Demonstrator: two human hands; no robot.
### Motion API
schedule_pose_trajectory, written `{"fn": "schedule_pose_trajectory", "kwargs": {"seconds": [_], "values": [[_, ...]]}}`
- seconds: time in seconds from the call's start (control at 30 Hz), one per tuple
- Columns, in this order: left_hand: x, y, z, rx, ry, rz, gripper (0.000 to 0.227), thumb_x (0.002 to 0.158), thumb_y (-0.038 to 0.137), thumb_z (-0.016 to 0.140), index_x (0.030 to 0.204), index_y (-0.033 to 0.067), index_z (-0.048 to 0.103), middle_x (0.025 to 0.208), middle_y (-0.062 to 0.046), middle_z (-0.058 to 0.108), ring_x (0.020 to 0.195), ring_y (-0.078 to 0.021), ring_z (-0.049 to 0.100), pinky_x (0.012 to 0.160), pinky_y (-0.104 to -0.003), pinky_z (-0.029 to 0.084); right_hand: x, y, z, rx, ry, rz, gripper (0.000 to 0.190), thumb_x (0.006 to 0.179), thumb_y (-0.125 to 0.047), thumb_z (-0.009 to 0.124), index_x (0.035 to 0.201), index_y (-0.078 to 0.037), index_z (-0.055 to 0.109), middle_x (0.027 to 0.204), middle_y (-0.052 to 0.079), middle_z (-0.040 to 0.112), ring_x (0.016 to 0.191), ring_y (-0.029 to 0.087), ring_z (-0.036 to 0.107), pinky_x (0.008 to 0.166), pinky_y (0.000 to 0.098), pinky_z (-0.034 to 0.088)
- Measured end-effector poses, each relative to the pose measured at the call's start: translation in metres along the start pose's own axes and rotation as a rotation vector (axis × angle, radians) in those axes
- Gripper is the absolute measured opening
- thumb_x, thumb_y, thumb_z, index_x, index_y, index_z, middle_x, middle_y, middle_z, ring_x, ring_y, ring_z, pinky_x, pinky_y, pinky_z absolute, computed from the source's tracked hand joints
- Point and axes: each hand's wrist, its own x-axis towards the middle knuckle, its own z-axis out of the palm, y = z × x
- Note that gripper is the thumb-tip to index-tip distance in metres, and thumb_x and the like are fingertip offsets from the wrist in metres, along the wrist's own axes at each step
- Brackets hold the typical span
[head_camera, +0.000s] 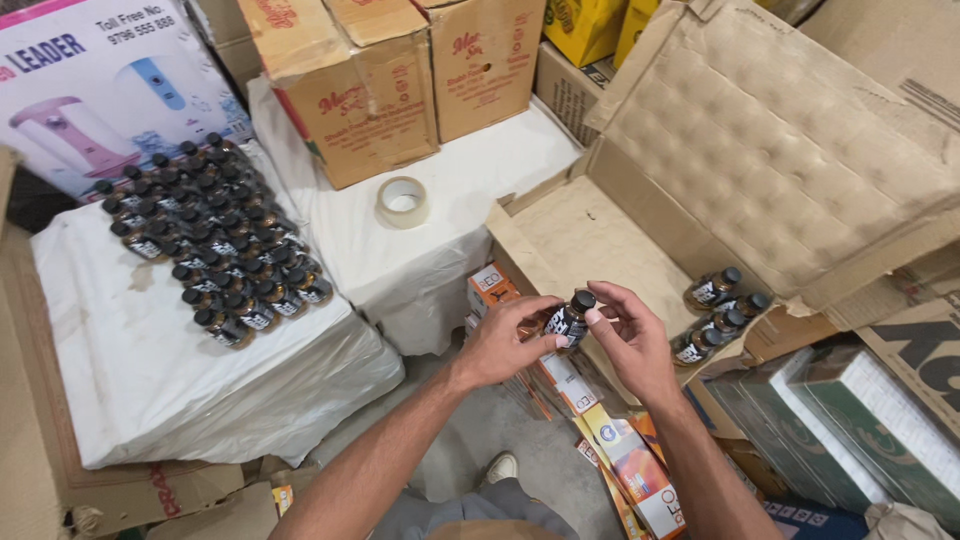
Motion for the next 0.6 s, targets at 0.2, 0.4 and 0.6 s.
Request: {"fn": "schedule_pose_trajectory", "kwargs": {"seconds": [0.2, 0.4, 0.6], "values": [[-0.044, 0.010, -0.074, 0.008, 0.177, -0.036, 0.057, 0.087, 0.018, 0.080, 0.137, 0.0026, 0.060, 0.131, -0.024, 0.065, 0.122, -0.0413, 0.061, 0.106, -0.050, 0.051, 0.002, 0.003, 0.083, 0.040, -0.207, 0.053, 0.052, 0.090, -0.003, 0.073, 0.141, -0.003, 0.062, 0.113, 0.010, 0.069, 0.091, 0.014, 0.066, 0.077, 0.0277, 0.059], [-0.108, -0.020, -0.144, 0.123, 0.313, -0.102, 0.054, 0.083, 0.019, 0.085, 0.132, 0.0079, 0.065, 0.128, -0.014, 0.068, 0.119, -0.0318, 0.066, 0.097, -0.044, 0.057, 0.005, 0.034, 0.175, 0.095, -0.325, 0.090, 0.055, 0.090, -0.006, 0.075, 0.142, -0.005, 0.059, 0.116, 0.013, 0.066, 0.090, 0.016, 0.068, 0.071, 0.0247, 0.059], [-0.176, -0.037, -0.211, 0.023, 0.494, -0.175, 0.059, 0.079, 0.011, 0.088, 0.132, 0.0050, 0.065, 0.129, -0.015, 0.066, 0.117, -0.0303, 0.067, 0.095, -0.040, 0.059, -0.007, -0.015, 0.274, 0.012, -0.583, 0.209, 0.069, 0.101, -0.031, 0.063, 0.155, 0.000, 0.034, 0.119, 0.022, 0.069, 0.093, 0.022, 0.067, 0.080, 0.0354, 0.056]]}}
